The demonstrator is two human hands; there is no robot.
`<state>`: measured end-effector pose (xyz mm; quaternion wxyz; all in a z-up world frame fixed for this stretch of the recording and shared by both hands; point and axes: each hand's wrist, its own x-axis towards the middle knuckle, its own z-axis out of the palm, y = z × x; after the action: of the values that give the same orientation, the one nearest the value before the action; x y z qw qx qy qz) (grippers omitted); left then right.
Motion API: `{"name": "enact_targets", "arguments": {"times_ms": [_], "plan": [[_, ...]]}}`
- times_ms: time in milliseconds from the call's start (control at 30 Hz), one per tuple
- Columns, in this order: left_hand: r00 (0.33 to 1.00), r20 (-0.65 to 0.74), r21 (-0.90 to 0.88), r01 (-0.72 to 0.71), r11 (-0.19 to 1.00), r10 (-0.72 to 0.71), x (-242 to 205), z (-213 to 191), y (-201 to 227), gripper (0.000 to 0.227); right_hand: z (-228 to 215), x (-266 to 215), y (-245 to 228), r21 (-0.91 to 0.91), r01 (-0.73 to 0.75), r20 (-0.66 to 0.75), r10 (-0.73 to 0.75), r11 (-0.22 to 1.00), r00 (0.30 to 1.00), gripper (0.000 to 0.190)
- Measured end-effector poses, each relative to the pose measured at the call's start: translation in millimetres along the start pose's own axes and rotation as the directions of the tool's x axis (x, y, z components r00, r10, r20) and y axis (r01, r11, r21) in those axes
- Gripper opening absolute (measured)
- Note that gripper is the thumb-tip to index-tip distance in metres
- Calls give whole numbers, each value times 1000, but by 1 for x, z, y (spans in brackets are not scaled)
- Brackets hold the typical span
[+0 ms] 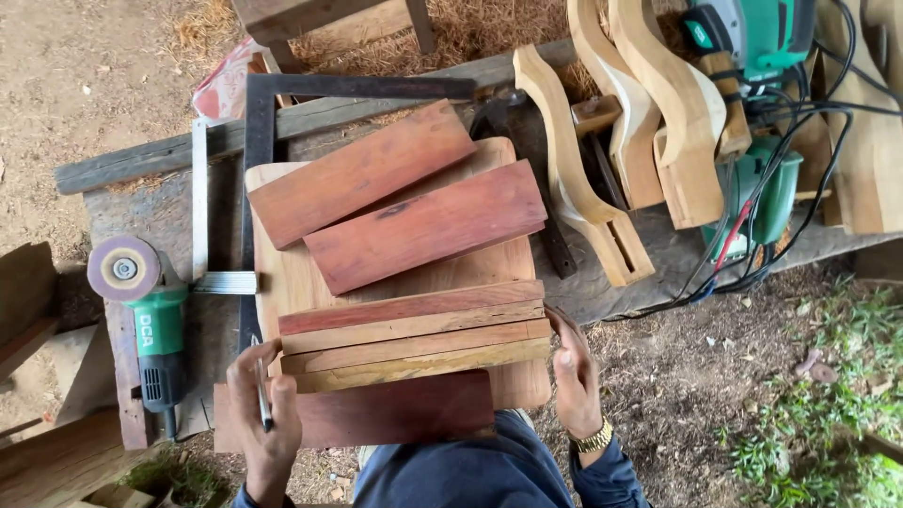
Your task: Organizing and marking wood blocks on a workbench in a workshop area.
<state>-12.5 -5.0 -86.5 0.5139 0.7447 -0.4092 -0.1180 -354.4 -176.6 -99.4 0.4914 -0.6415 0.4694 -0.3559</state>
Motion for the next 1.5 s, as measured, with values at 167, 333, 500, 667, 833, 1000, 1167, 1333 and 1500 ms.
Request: {"name": "enact_targets", "arguments": {"times_ms": [167, 333, 500, 667, 833, 1000, 1167, 1333, 1500], "plan": [[981, -59, -77, 181, 980, -185, 3, 8, 17, 34, 2, 0, 32, -98, -49, -30, 46, 994, 998, 92], [936, -210, -121, 260, 958, -281, -6, 5, 39, 30, -8, -4, 28, -179, -30, -126, 7, 983, 992, 84], [919, -316, -155, 197, 968, -238, -29, -14, 51, 24, -21, -25, -34, -17, 227, -303, -222, 974, 927, 63], [757, -221, -450, 480, 753, -615, -97, -42, 14, 24, -42, -103, 41, 563, 24, -183, 96, 826, 978, 35], [877, -94, -522, 360, 773, -471, -88, -28, 11, 20, -25, -107, 40, 66, 67, -189, -54, 996, 981, 30], [924, -132, -534, 240, 811, -360, -63, -19, 14, 26, -13, -75, 23, 671, -113, -78, 221, 733, 972, 30], [961, 85, -389, 276, 879, -264, -45, -39, 42, 33, -9, -72, -1, 184, -99, -125, 124, 978, 984, 33], [992, 98, 24, -85, 996, 82, -39, -53, 29, 48, 3, -83, -5, -144, -241, -170, 216, 960, 962, 39], [987, 134, 223, -119, 968, 91, -65, -58, -32, 47, 25, -82, -36, -194, -168, -207, 127, 966, 970, 49]]}}
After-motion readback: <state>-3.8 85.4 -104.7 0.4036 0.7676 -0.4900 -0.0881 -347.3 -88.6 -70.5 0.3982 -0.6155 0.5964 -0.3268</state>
